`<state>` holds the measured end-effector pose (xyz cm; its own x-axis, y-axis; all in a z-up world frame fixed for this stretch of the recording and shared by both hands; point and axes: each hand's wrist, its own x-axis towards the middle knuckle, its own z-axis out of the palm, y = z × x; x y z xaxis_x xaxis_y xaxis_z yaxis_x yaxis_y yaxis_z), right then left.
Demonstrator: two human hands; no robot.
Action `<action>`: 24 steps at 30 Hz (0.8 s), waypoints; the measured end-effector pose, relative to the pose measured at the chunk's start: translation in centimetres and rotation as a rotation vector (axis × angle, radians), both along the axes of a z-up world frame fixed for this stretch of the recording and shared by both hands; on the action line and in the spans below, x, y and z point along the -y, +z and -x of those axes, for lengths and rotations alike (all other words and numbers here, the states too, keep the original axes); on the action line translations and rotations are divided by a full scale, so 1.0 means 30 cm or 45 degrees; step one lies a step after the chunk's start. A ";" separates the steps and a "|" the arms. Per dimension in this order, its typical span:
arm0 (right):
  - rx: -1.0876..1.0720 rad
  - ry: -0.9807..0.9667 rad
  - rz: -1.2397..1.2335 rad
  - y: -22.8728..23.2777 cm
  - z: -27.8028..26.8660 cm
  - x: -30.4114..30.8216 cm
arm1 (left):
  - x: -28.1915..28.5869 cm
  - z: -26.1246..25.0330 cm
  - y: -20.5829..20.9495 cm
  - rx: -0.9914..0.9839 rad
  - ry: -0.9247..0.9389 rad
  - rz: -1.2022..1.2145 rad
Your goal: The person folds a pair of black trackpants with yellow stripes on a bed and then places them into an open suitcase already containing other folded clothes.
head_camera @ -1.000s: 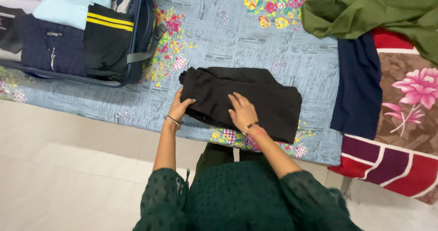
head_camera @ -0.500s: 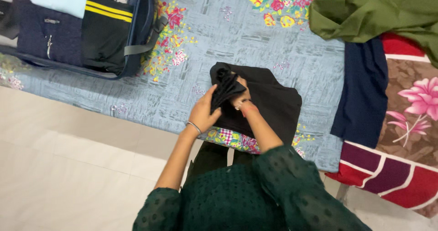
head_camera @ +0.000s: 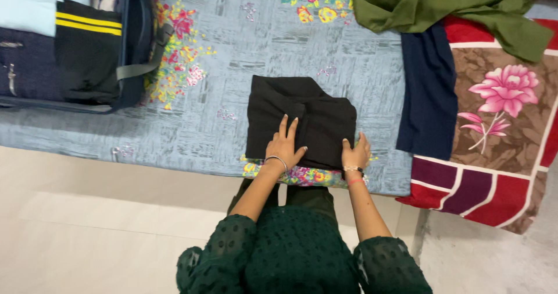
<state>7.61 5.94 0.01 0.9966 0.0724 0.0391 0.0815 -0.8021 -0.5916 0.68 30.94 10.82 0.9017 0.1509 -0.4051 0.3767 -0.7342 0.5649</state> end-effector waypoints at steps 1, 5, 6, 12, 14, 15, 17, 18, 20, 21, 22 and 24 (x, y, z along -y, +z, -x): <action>-0.173 -0.112 -0.066 -0.041 -0.017 0.042 | 0.004 0.004 -0.014 0.049 0.034 0.074; -0.834 -0.291 -0.720 -0.071 -0.055 0.100 | -0.013 -0.009 -0.095 0.077 0.074 0.156; -0.835 -0.290 -0.717 -0.029 -0.066 0.092 | -0.024 -0.018 -0.117 0.060 0.050 0.179; -1.024 -0.092 -1.397 0.309 -0.054 -0.102 | -0.036 -0.063 -0.177 -0.096 0.022 0.310; -0.997 0.057 -1.403 0.358 -0.030 -0.188 | -0.040 -0.067 -0.183 -0.161 0.038 0.363; -0.999 0.056 -1.404 0.373 -0.019 -0.223 | -0.042 -0.067 -0.190 -0.149 0.025 0.370; -1.027 0.103 -1.490 0.385 -0.002 -0.288 | -0.049 -0.061 -0.218 -0.140 0.013 0.375; -1.030 0.105 -1.492 0.384 0.003 -0.318 | -0.051 -0.056 -0.244 -0.111 0.012 0.391; -0.914 0.314 -1.409 0.377 0.010 -0.375 | -0.059 -0.038 -0.330 -0.083 0.013 0.406; -0.917 0.316 -1.410 0.373 0.016 -0.403 | -0.063 -0.029 -0.388 0.005 0.005 0.471; -0.996 0.311 -1.323 0.368 0.024 -0.432 | -0.063 -0.020 -0.452 0.095 -0.004 0.537; -1.073 0.308 -1.235 0.351 0.039 -0.499 | -0.078 -0.001 -0.573 0.288 0.013 0.735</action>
